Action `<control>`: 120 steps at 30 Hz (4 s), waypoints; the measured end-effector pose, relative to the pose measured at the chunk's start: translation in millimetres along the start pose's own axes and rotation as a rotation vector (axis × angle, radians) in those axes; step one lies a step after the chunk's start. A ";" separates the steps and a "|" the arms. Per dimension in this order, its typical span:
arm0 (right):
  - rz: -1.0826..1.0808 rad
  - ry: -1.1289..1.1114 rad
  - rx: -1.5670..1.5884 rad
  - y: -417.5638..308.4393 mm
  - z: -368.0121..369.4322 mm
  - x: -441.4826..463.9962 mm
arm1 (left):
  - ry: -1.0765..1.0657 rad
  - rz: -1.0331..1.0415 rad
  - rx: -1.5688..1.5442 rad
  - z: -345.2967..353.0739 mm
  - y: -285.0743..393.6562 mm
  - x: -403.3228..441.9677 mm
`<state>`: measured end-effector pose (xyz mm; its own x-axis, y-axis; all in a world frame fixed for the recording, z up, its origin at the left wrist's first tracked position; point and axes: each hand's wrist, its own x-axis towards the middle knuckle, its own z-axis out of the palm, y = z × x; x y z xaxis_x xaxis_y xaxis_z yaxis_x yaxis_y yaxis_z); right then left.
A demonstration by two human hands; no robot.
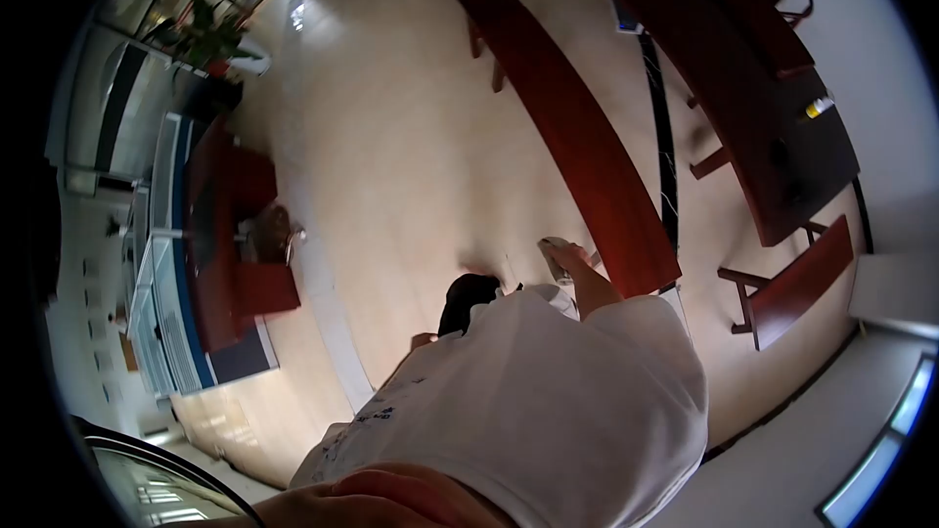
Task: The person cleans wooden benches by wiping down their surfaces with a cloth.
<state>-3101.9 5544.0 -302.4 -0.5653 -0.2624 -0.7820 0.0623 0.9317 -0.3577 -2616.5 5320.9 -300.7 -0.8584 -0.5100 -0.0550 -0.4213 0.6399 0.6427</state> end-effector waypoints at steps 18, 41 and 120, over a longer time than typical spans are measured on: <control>0.495 0.213 0.247 -203.6 -10.7 105.5 | -0.516 -1.014 -0.652 -151.2 -211.5 581.8; 0.255 0.532 0.967 -545.0 -305.2 408.4 | -0.712 -0.255 0.242 -156.0 16.3 1384.8; 1.788 1.411 0.240 -180.7 -163.1 640.7 | -0.950 1.254 0.868 469.2 55.3 1314.4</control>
<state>-3609.6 5248.5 -655.6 0.1362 0.8971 0.4203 0.9907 -0.1215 -0.0616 -3905.4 4955.6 -695.9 -0.4789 0.7371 -0.4768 0.7970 0.5927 0.1158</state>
